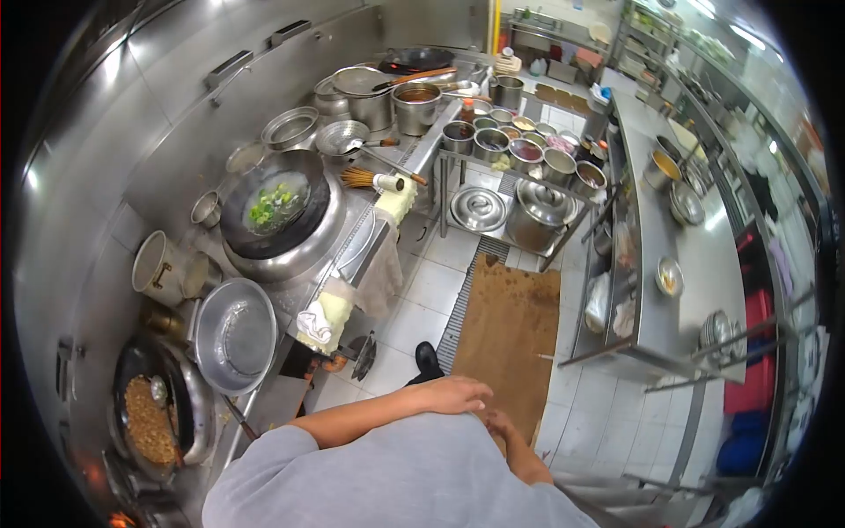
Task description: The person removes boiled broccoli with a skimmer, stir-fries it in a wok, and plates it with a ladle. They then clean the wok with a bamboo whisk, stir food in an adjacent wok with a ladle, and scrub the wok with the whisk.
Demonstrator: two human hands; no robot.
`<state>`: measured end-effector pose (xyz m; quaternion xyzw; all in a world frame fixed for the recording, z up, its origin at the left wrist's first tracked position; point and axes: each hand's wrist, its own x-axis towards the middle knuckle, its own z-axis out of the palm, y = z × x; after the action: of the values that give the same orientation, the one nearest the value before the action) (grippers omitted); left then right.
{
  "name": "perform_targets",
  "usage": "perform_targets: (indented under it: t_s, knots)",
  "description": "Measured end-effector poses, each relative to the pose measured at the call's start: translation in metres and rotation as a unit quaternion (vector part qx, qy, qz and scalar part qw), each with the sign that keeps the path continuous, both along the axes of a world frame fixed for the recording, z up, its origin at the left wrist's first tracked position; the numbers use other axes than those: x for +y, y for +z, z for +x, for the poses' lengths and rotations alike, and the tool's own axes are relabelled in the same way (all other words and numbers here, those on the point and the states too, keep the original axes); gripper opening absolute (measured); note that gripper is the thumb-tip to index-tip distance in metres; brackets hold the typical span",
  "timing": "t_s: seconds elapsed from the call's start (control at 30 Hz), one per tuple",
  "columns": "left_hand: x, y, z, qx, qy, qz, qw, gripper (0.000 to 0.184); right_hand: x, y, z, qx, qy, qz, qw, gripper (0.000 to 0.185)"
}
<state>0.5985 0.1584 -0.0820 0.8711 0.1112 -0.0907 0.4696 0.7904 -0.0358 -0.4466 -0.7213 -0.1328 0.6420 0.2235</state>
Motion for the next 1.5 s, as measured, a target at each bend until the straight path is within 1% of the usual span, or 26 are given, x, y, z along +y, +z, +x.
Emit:
perform_targets:
  t_s: [0.1,0.2,0.27,0.33,0.47,0.5,0.53,0.57,0.63,0.7,0.77,0.8,0.87,1.0,1.03,1.07,1.1,1.13,1.17,1.23,1.27,1.3,1.37,1.4,1.47,1.5]
  knots:
    - [0.053,-0.014,0.013,-0.006,0.015,-0.015,1.0,0.043,0.019,-0.01,0.032,-0.051,0.116,-0.023,0.992,0.034]
    - [0.119,-0.022,0.029,-0.069,0.047,-0.053,0.995,0.04,0.072,0.004,0.061,-0.083,0.163,-0.031,0.983,0.031]
    - [0.16,-0.028,0.036,-0.096,0.049,0.043,0.993,0.038,0.116,0.018,0.082,-0.101,0.186,-0.035,0.977,0.03]
    - [0.201,-0.024,0.035,-0.126,0.096,0.059,0.986,0.037,0.176,0.036,0.098,-0.116,0.198,-0.02,0.973,0.028]
    - [0.267,-0.025,0.02,-0.125,0.16,0.13,0.97,0.036,0.328,0.074,0.126,-0.124,0.144,0.074,0.979,0.024]
    - [0.278,-0.011,0.014,-0.07,0.159,0.131,0.976,0.041,0.372,0.086,0.13,-0.116,0.115,0.103,0.981,0.024]
    - [0.288,-0.009,0.009,-0.069,0.154,0.132,0.977,0.041,0.423,0.114,0.128,-0.079,0.111,0.114,0.984,0.034]
    - [0.299,-0.007,0.003,-0.066,0.184,0.102,0.975,0.042,0.467,0.158,0.106,-0.077,0.032,0.114,0.99,0.048]
    - [0.319,-0.003,-0.009,-0.057,0.209,0.076,0.973,0.042,0.554,0.151,0.114,-0.002,-0.004,0.178,0.984,0.051]
    - [0.336,0.003,-0.018,-0.031,0.29,0.081,0.953,0.042,0.638,0.134,0.116,-0.002,-0.002,0.236,0.972,0.058]
    - [0.351,0.003,-0.023,-0.022,0.31,0.075,0.947,0.042,0.701,0.154,0.103,-0.126,0.05,0.259,0.956,0.062]
    - [0.362,0.004,-0.024,-0.018,0.334,0.069,0.94,0.042,0.733,0.141,0.103,-0.121,0.049,0.263,0.956,0.062]
    - [0.382,-0.003,-0.022,-0.008,0.34,0.084,0.937,0.043,0.797,0.09,0.106,-0.354,0.156,0.361,0.848,0.062]
    - [0.444,-0.02,-0.008,-0.053,0.373,0.078,0.923,0.042,0.836,0.113,0.073,-0.252,0.137,0.359,0.888,0.043]
    - [0.462,-0.022,-0.001,-0.049,0.384,0.079,0.919,0.042,0.846,0.12,0.069,-0.05,0.099,0.315,0.943,0.035]
    - [0.483,-0.021,0.004,-0.069,0.427,0.007,0.902,0.039,0.857,0.131,0.066,0.155,0.059,0.251,0.954,0.029]
    - [0.507,-0.02,0.01,-0.09,0.467,-0.062,0.877,0.036,0.872,0.146,0.066,0.163,0.071,0.251,0.951,0.029]
    - [0.528,-0.028,0.016,-0.085,0.478,-0.059,0.872,0.036,0.878,0.17,0.066,0.171,0.151,0.206,0.952,0.026]
    - [0.551,-0.042,0.023,-0.1,0.54,-0.153,0.821,0.032,0.883,0.193,0.068,0.176,0.23,0.16,0.944,0.023]
    - [0.604,-0.072,0.035,-0.156,0.619,-0.289,0.713,0.027,0.897,0.246,0.059,0.183,0.26,0.198,0.927,0.023]
    - [0.635,-0.078,0.042,-0.162,0.63,-0.28,0.706,0.027,0.914,0.267,0.057,0.185,0.278,0.237,0.912,0.024]
    - [0.655,-0.087,0.054,-0.202,0.669,-0.339,0.629,0.03,0.929,0.275,0.062,0.264,0.273,0.209,0.901,0.028]
    - [0.713,-0.123,0.071,-0.27,0.719,-0.408,0.494,0.038,0.936,0.303,0.08,0.291,0.284,0.236,0.882,0.027]
    - [0.741,-0.128,0.08,-0.274,0.723,-0.404,0.49,0.038,0.938,0.314,0.091,0.313,0.284,0.265,0.867,0.027]
    - [0.79,-0.14,0.096,-0.215,0.81,-0.412,0.358,0.045,0.949,0.324,0.116,0.282,0.322,0.258,0.866,0.026]
    - [0.821,-0.181,0.093,-0.226,0.797,-0.45,0.333,0.055,0.955,0.322,0.128,0.248,0.353,0.251,0.866,0.025]
